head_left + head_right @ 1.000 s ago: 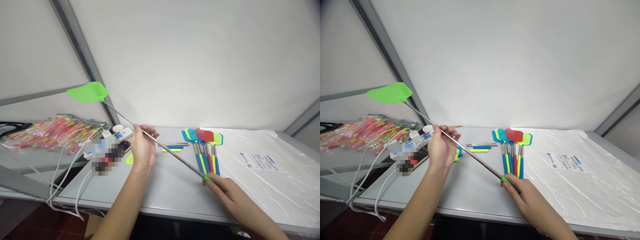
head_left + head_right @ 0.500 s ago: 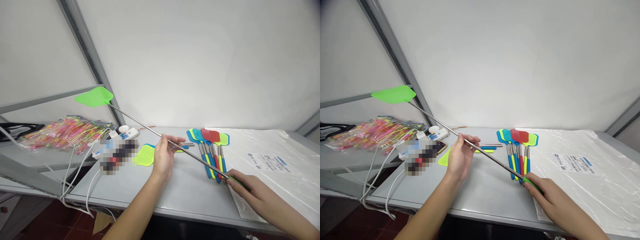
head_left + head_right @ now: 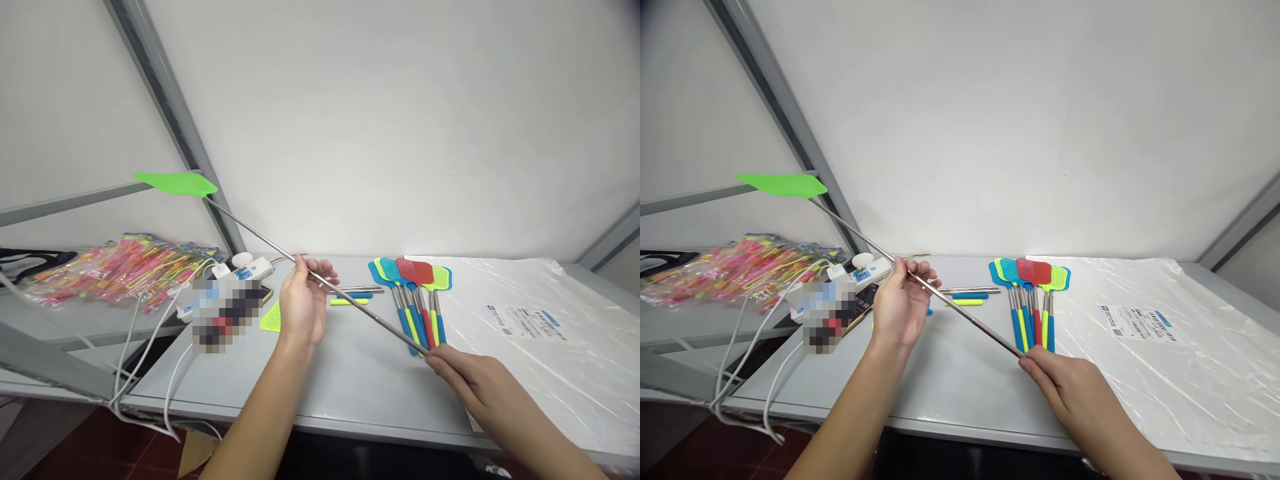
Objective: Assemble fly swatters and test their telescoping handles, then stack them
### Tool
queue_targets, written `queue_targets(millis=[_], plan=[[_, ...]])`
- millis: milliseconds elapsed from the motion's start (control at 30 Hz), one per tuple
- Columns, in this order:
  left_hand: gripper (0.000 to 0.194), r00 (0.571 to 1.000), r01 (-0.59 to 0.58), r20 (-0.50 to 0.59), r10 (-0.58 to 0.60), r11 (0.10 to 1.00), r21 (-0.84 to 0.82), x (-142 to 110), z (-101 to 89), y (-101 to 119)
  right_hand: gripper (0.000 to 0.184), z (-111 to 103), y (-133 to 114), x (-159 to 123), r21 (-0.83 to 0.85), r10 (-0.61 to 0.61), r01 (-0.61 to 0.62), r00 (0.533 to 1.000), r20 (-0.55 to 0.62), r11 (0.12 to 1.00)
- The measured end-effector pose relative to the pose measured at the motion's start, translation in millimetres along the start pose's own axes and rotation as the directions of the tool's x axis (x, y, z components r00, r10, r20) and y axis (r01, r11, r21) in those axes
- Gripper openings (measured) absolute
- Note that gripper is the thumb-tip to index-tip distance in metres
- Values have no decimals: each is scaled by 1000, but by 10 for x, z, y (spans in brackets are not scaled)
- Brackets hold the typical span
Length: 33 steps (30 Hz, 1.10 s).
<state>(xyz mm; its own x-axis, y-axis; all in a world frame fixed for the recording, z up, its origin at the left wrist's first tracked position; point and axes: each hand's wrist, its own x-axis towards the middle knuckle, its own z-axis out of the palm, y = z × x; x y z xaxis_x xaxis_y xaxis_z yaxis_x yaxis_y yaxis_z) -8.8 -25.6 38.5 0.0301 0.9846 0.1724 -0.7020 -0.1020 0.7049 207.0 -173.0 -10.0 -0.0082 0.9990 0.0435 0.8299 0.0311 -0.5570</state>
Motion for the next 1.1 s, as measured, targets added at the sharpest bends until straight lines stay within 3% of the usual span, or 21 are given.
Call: queue_targets(millis=[67,167,333,400,533,733,967,1100], plan=[[32,999,-19,27,19,1000,8,65,11,37,37,-9,82,-73,-1,4,-4,1000,-5,1000],[34,998,-59,33,58,998,10,-14,96,-97,38,-53,135,-115,-4,11,-11,1000,-29,1000],[39,979,116,170,-114,993,2,-404,251,-481,37,-73,56,-58,-31,-30,28,996,-90,999],[37,983,95,157,-95,995,6,-486,274,-533,37,-48,3,-28,-63,-64,58,992,-106,996],[36,987,30,158,-30,1000,0,-432,302,-446,37,-5,-106,20,-93,-100,87,985,-140,992],[37,992,-29,123,41,995,-96,-238,301,-239,30,-41,-102,38,-32,2,-5,997,-83,999],[39,986,55,167,-25,983,-176,-31,238,59,30,50,-83,16,-104,26,-31,999,-42,994],[39,989,71,139,-44,978,-196,1,291,89,27,121,-142,19,-199,81,-91,995,-53,976]])
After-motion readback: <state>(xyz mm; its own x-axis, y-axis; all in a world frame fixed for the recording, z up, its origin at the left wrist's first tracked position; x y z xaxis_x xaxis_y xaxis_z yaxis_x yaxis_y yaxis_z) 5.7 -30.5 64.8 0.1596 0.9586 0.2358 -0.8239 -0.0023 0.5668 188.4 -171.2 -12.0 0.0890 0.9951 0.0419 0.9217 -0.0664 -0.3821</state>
